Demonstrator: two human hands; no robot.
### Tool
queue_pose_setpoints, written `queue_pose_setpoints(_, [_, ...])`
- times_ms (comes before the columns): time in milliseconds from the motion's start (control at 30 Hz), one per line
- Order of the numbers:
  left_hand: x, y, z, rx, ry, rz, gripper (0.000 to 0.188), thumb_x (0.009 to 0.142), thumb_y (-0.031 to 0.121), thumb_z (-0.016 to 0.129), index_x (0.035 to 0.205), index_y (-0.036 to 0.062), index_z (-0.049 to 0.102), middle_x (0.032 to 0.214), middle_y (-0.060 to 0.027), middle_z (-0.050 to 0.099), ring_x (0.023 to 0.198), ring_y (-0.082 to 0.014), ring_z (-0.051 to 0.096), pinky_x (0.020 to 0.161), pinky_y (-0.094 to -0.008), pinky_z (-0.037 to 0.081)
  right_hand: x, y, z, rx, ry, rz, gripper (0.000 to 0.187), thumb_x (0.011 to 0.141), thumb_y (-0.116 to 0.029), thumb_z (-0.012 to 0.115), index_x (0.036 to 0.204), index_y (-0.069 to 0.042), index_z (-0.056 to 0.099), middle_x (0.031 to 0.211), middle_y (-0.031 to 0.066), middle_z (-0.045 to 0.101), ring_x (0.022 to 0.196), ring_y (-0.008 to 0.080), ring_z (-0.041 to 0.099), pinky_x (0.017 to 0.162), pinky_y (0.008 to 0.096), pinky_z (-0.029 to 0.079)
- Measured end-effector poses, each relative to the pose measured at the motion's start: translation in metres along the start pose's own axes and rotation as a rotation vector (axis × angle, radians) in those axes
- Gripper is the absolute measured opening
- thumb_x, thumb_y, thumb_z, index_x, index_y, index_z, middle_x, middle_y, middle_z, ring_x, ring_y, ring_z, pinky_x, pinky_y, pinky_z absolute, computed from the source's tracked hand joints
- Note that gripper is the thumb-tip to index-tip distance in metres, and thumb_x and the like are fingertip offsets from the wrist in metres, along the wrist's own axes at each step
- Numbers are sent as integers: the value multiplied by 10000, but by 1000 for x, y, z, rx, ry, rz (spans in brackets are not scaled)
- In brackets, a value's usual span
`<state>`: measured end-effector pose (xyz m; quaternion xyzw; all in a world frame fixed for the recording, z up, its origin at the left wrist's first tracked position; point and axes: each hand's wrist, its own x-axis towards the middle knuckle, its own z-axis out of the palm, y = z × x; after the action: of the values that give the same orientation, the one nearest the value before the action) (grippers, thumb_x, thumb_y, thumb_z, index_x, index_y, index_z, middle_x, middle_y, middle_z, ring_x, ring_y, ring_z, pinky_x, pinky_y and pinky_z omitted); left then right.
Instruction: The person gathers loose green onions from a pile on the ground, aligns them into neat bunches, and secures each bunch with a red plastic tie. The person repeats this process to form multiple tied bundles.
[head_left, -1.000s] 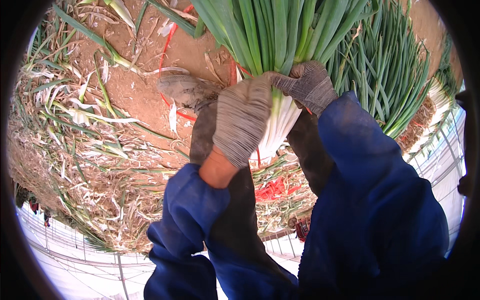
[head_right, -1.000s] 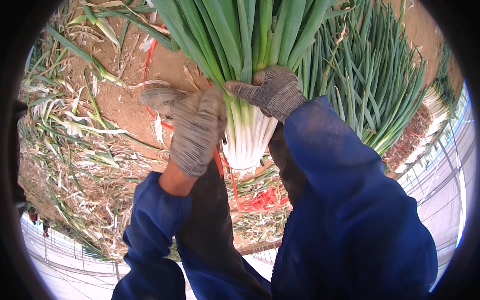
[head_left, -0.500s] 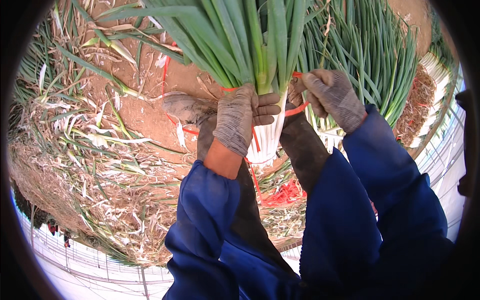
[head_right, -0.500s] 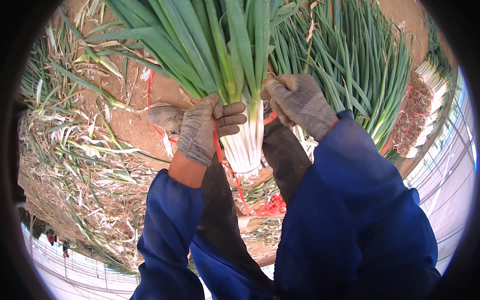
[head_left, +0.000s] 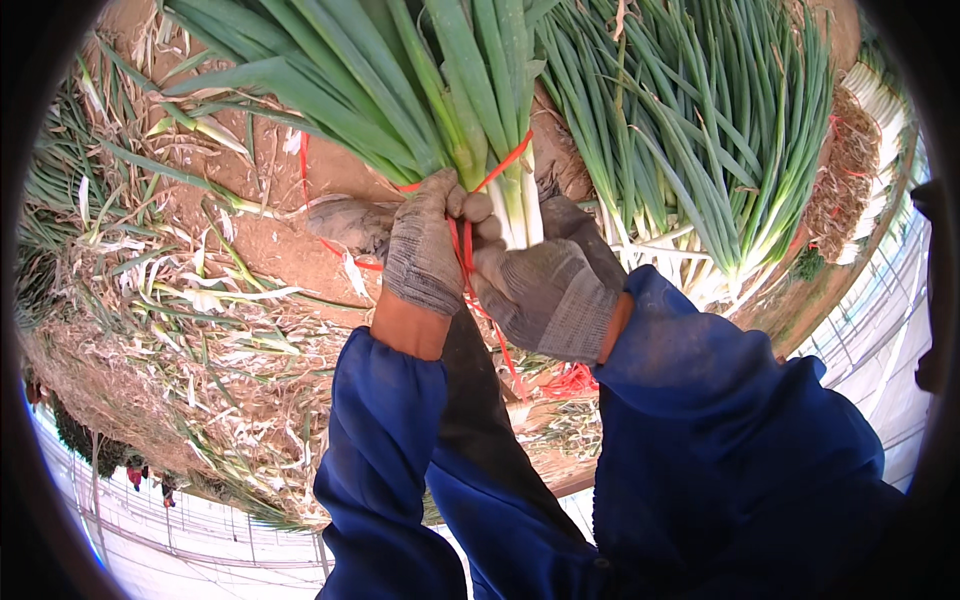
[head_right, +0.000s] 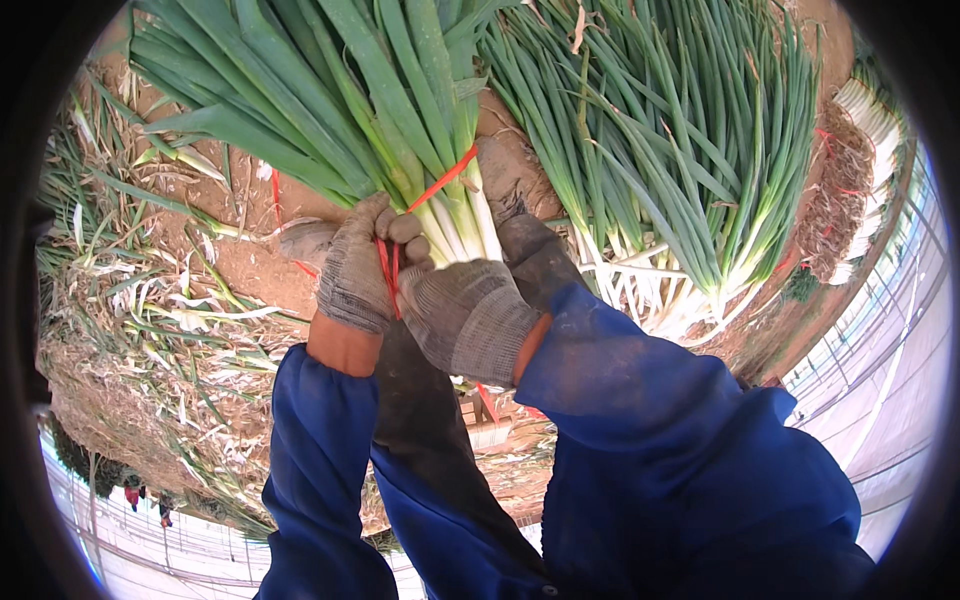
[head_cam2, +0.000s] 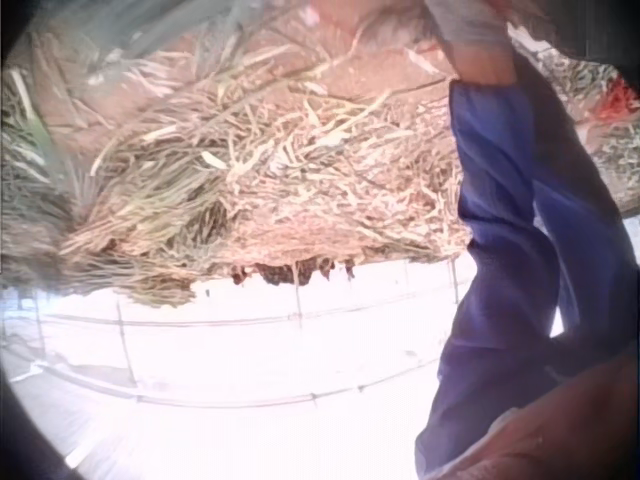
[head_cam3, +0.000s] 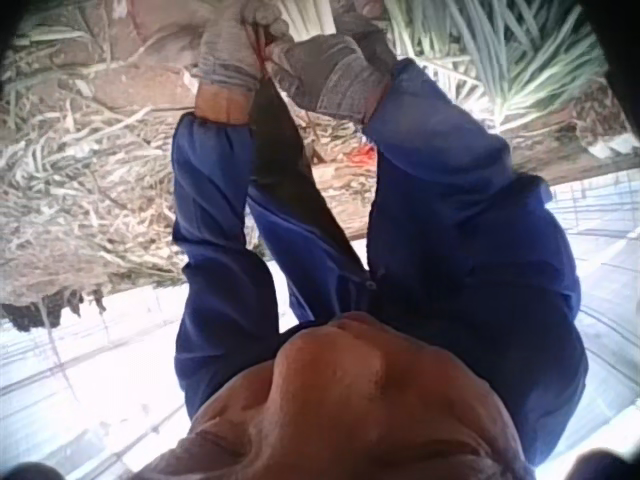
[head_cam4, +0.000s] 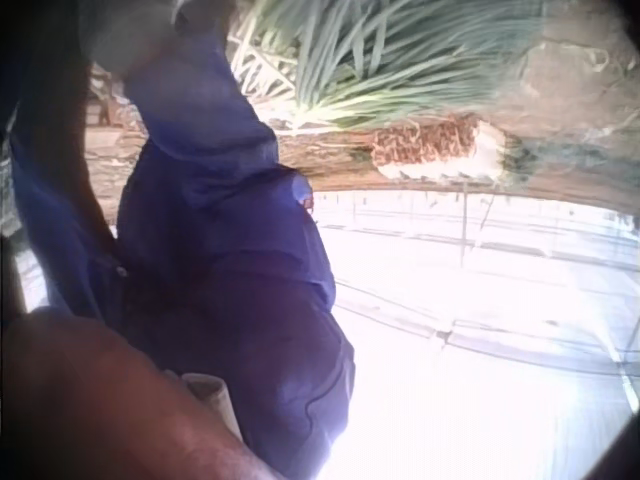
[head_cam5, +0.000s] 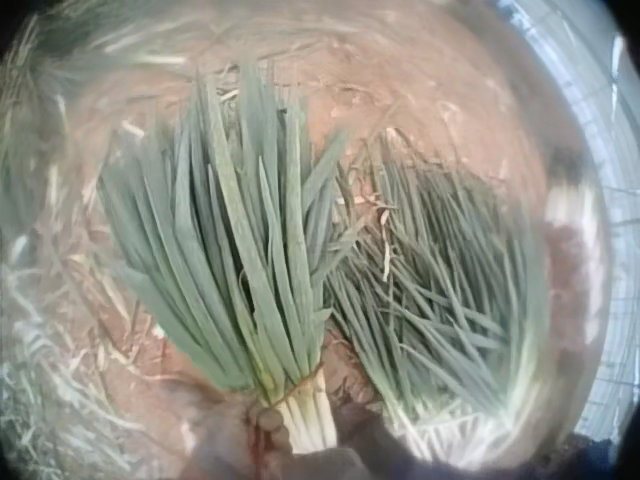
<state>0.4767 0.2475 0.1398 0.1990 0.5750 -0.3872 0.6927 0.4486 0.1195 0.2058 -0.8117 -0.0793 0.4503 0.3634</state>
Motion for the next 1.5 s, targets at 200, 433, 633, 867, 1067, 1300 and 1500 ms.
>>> queue_pose_setpoints(200, [0,4,-13,-135,-168,-4,469,986,302,407,554,250,230,476,100,181,330,-53,134,304,-232,93,-13,52,-41,60,226,-34,228,940,-176,502,1087,-35,605,1014,145,624,944,317,623,860,382,489])
queue_pose_setpoints(433, [-3,5,-16,-129,-149,-16,435,990,334,407,582,234,295,469,66,248,323,-90,181,309,-260,140,54,64,-16,-188,171,-298,296,917,-226,547,1144,-46,612,1056,111,614,994,275,602,832,373,504])
queue_pose_setpoints(633, [-11,-12,-20,133,227,323,373,1005,370,389,692,177,454,533,32,418,381,-70,322,347,-224,277,49,54,-37,76,273,-64,282,931,-271,568,997,-17,673,856,105,667,768,266,657,698,333,526])
queue_pose_setpoints(867, [-45,-37,-5,632,213,487,385,1016,292,448,711,65,504,627,-104,634,446,-104,517,415,-234,411,58,65,-4,-119,333,-329,266,892,-234,622,1083,-54,666,854,96,659,765,269,656,664,354,525])
queue_pose_setpoints(1067, [-50,-21,-18,1419,147,836,359,996,254,471,764,8,593,586,-100,592,529,-181,561,507,-328,434,77,60,19,-257,109,-383,383,803,-220,654,1165,-99,624,937,104,618,848,286,634,714,378,524])
queue_pose_setpoints(1300, [-67,11,-37,1603,107,1417,180,910,96,530,1038,15,627,955,-180,638,884,-384,602,794,-429,489,78,42,13,-261,170,-372,281,808,-232,673,1047,-85,671,932,105,669,827,288,657,701,383,532])
queue_pose_setpoints(1500, [-41,44,-79,1551,94,1140,225,893,104,567,1084,18,649,1031,-201,643,964,-356,615,836,-413,490,74,32,2,-312,173,-357,262,925,-251,584,1056,-47,683,861,140,662,786,320,653,696,413,526])
